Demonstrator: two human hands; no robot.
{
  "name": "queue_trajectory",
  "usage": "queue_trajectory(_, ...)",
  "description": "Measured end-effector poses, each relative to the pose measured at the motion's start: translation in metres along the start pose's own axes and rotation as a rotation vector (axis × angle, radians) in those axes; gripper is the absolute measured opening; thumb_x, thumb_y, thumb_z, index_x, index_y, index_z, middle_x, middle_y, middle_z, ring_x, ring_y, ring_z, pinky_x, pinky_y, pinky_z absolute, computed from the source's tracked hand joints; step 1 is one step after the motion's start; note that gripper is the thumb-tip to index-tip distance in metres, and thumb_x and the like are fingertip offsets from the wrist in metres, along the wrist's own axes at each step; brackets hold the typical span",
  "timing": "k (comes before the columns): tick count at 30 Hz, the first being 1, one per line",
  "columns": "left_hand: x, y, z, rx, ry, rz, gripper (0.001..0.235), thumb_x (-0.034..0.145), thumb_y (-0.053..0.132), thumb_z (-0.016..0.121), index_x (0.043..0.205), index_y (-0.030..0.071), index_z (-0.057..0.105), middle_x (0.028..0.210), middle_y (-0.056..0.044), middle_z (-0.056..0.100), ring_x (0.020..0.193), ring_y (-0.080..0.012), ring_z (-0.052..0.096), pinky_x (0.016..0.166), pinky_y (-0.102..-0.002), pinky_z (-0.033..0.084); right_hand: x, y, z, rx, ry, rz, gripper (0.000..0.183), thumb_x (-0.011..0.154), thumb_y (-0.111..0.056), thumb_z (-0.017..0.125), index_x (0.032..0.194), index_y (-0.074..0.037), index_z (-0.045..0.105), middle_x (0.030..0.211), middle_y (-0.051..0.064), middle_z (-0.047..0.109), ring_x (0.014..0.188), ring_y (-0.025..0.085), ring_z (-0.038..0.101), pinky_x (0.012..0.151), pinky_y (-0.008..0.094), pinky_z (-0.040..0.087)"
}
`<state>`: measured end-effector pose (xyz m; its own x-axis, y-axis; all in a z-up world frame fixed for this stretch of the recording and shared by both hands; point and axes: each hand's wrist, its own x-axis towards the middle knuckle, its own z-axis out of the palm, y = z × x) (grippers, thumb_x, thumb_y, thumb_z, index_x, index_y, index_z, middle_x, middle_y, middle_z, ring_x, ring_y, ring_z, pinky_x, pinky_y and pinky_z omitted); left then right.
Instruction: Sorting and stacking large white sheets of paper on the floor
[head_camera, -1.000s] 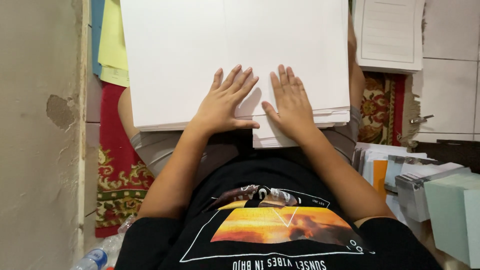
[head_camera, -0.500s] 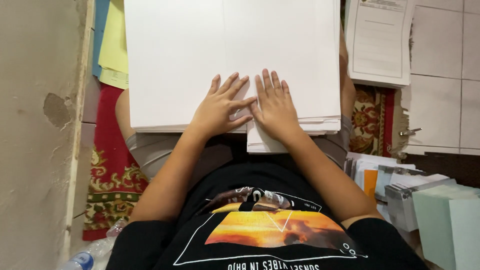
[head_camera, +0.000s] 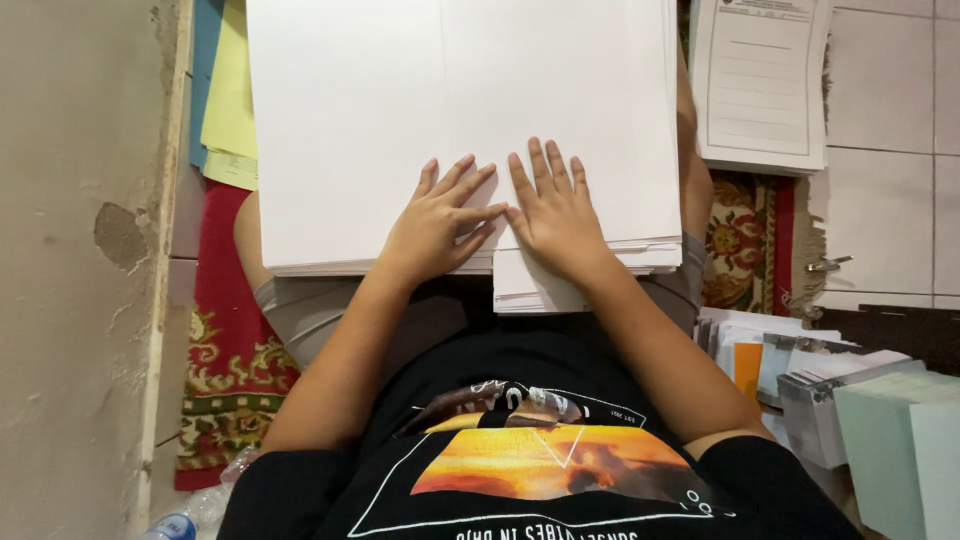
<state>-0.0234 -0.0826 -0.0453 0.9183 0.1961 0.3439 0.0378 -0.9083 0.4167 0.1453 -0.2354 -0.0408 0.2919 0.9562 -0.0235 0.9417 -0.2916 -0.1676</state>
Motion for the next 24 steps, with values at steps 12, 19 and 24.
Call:
queue_trajectory(12, 0.0, 0.001, -0.001, 0.0, 0.017, 0.011, 0.033, 0.092, 0.034, 0.071, 0.125, 0.029, 0.074, 0.155, -0.003, 0.054, 0.149, -0.0299, 0.041, 0.12, -0.059, 0.024, -0.012, 0.026, 0.005, -0.011, 0.092, 0.104, 0.069, 0.106, -0.046, 0.038, 0.165, -0.012, 0.031, 0.171, 0.022, 0.02, 0.156, 0.043, 0.017, 0.122, 0.06, 0.01)
queue_trajectory(19, 0.001, 0.001, 0.001, 0.005, 0.019, -0.001, 0.042, 0.094, 0.035, 0.07, 0.135, 0.025, 0.067, 0.154, -0.004, 0.055, 0.148, -0.0295, 0.042, 0.12, -0.058, 0.024, 0.014, 0.0, 0.015, 0.007, 0.127, 0.012, 0.067, 0.107, -0.049, 0.04, 0.164, -0.016, 0.031, 0.169, 0.023, 0.021, 0.156, 0.043, 0.02, 0.122, 0.061, 0.015)
queue_trajectory(24, -0.002, -0.002, 0.004, 0.005, 0.024, 0.006, 0.045, 0.095, 0.034, 0.068, 0.139, 0.023, 0.064, 0.155, -0.005, 0.054, 0.148, -0.0305, 0.042, 0.12, -0.059, 0.023, 0.001, 0.015, -0.003, 0.056, 0.052, 0.08, 0.065, 0.106, -0.046, 0.038, 0.164, -0.016, 0.033, 0.171, 0.02, 0.022, 0.157, 0.04, 0.019, 0.123, 0.057, 0.013)
